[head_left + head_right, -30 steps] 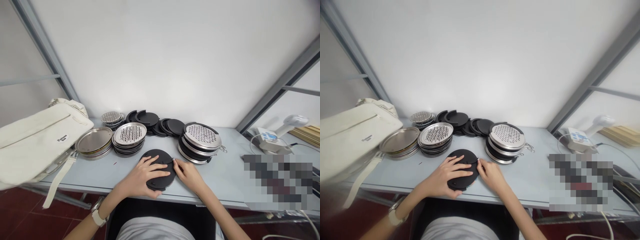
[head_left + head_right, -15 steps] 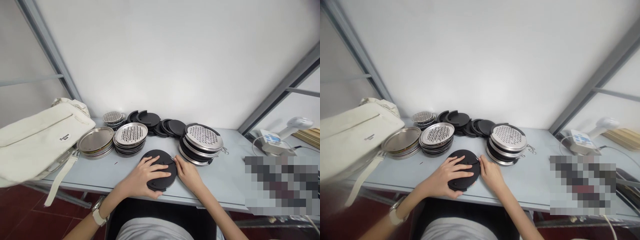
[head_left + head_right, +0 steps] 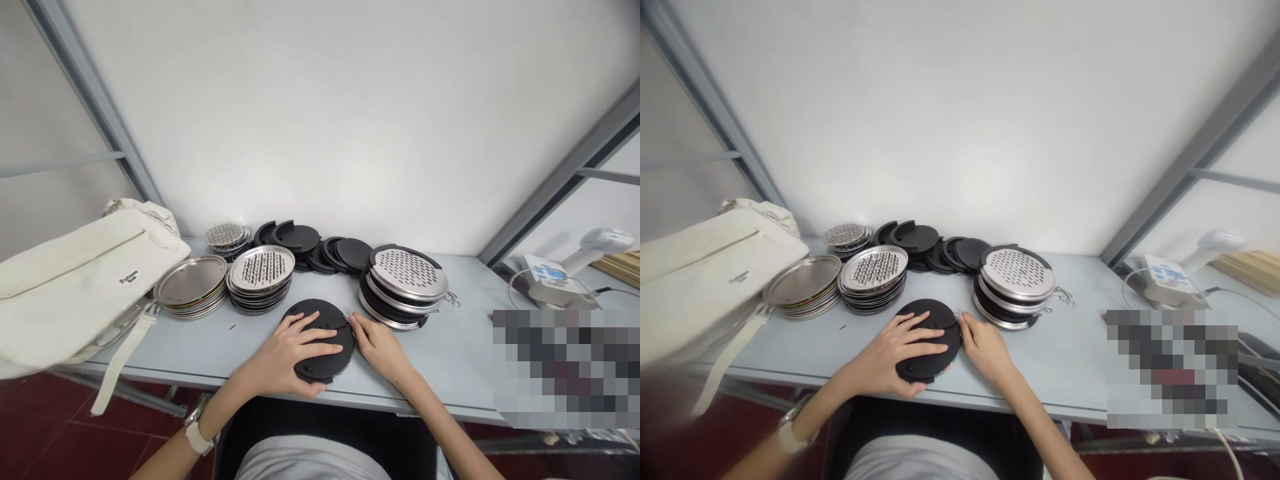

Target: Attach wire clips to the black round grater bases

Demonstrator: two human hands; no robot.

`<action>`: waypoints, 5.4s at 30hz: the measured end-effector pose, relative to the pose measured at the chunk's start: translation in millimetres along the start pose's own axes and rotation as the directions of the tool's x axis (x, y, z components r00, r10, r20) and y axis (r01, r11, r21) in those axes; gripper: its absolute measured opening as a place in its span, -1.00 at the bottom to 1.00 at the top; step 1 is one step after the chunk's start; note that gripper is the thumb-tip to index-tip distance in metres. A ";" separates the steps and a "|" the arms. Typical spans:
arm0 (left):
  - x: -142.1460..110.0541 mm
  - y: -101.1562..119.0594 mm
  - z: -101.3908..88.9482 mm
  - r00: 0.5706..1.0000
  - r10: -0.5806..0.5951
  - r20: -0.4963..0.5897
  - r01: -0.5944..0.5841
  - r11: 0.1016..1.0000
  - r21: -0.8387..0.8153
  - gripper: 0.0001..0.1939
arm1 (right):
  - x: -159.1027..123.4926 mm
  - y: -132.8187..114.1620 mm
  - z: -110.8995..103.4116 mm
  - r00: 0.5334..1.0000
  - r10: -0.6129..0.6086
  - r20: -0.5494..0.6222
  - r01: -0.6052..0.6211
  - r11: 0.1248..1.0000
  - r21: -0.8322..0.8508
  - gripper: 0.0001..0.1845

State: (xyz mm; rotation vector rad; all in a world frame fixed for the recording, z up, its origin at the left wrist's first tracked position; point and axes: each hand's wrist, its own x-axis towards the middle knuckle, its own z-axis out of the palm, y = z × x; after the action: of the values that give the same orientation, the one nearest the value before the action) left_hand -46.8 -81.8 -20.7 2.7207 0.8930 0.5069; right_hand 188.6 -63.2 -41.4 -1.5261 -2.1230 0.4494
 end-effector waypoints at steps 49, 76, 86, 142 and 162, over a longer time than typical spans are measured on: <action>-0.8 0.1 0.8 1.000 -0.022 -0.003 0.022 0.999 -0.044 -0.31 | -4.9 3.6 1.7 0.999 -0.031 0.007 0.031 1.000 0.000 -0.63; 0.5 -3.2 2.0 0.992 -0.115 -0.044 0.118 0.991 0.061 -0.33 | -6.1 4.2 4.0 0.998 -0.055 -0.007 0.054 0.998 -0.021 -0.66; -0.6 3.2 -5.1 0.998 -0.056 0.009 0.056 0.998 -0.018 -0.30 | -5.8 6.4 3.7 0.999 -0.038 -0.005 0.038 0.999 0.018 -0.70; 2.8 -1.0 5.0 0.999 -0.015 -0.033 0.016 1.000 0.012 -0.31 | -2.1 5.3 -8.1 0.996 -0.070 0.054 0.072 0.996 -0.049 -0.63; 1.8 -6.8 2.9 0.996 -0.071 -0.057 0.072 0.997 0.025 -0.35 | -6.9 8.8 -6.4 0.995 -0.084 0.056 0.076 0.989 0.128 -0.62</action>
State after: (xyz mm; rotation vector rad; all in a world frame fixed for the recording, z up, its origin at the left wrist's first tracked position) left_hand -47.8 -75.6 -25.0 2.6992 1.0145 0.5639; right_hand 201.0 -66.9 -42.1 -1.3680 -2.1508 0.5966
